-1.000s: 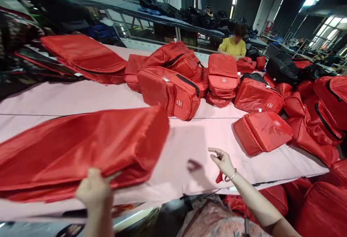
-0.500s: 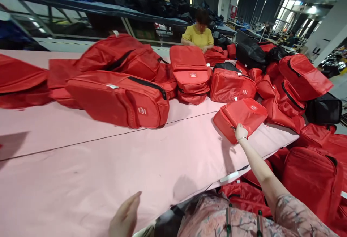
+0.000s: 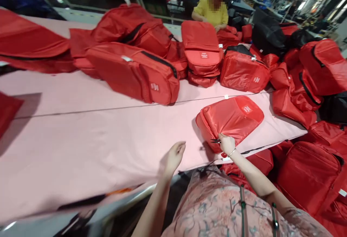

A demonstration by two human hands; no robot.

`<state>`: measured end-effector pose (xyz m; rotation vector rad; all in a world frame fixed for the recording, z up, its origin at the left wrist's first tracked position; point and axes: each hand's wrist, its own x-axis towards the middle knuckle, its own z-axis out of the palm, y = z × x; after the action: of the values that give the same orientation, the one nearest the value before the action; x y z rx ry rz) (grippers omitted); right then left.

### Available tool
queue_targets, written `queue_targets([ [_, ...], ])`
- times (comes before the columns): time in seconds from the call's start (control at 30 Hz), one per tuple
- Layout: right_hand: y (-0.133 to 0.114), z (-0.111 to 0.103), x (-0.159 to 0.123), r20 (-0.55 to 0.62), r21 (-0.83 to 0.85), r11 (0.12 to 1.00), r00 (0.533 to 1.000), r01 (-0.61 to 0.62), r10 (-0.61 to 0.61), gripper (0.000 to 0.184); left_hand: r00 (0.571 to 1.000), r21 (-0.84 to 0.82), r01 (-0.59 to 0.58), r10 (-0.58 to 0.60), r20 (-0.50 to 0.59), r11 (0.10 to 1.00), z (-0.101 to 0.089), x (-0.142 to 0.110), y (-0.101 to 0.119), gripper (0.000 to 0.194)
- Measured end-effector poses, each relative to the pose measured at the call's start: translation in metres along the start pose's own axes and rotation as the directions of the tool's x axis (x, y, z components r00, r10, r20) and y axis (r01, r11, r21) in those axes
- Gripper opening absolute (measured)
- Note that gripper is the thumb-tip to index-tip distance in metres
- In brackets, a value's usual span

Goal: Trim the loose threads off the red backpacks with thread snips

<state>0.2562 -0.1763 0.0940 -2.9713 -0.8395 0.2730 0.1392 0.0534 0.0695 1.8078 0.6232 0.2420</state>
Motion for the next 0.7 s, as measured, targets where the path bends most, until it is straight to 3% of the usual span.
queue_targets([
  [0.1, -0.018, 0.007, -0.025, 0.071, 0.106, 0.965, 0.967, 0.238, -0.246, 0.048, 0.977, 0.117, -0.177, 0.189, -0.103, 0.977, -0.002, 0.017, 0.019, 0.029],
  [0.2, -0.013, 0.005, -0.030, 0.162, 0.229, 0.877, 0.872, 0.422, -0.461, 0.055, 0.924, 0.268, -0.365, 0.382, -0.011, 0.892, -0.015, 0.022, 0.025, 0.023],
  [0.27, -0.002, 0.001, -0.026, 0.167, 0.270, 0.854, 0.852, 0.444, -0.496, 0.055, 0.910, 0.356, -0.397, 0.413, 0.033, 0.846, -0.020, 0.014, 0.020, 0.022],
  [0.33, 0.010, -0.002, -0.020, 0.077, 0.268, 0.892, 0.915, 0.363, -0.395, 0.047, 0.907, 0.432, -0.398, 0.418, 0.054, 0.809, -0.020, -0.002, 0.010, 0.023],
  [0.4, 0.018, -0.004, -0.016, -0.087, 0.270, 0.939, 0.976, 0.214, -0.198, 0.035, 0.895, 0.500, -0.425, 0.433, 0.108, 0.755, -0.013, -0.020, 0.002, 0.024],
  [0.47, 0.022, -0.004, -0.017, -0.262, 0.317, 0.947, 0.965, 0.060, 0.026, 0.027, 0.878, 0.553, -0.458, 0.450, 0.162, 0.696, 0.000, -0.034, -0.003, 0.025],
  [0.53, 0.021, -0.002, -0.024, -0.372, 0.409, 0.912, 0.906, -0.036, 0.203, 0.024, 0.873, 0.592, -0.463, 0.454, 0.178, 0.659, 0.014, -0.042, -0.001, 0.028],
  [0.6, 0.016, 0.004, -0.037, -0.362, 0.527, 0.846, 0.880, -0.078, 0.307, 0.022, 0.874, 0.614, -0.459, 0.449, 0.184, 0.642, 0.026, -0.044, 0.005, 0.031],
  [0.7, 0.006, 0.014, -0.061, -0.169, 0.661, 0.745, 0.951, -0.085, 0.258, 0.025, 0.867, 0.636, -0.482, 0.430, 0.250, 0.603, 0.034, -0.038, 0.018, 0.032],
])
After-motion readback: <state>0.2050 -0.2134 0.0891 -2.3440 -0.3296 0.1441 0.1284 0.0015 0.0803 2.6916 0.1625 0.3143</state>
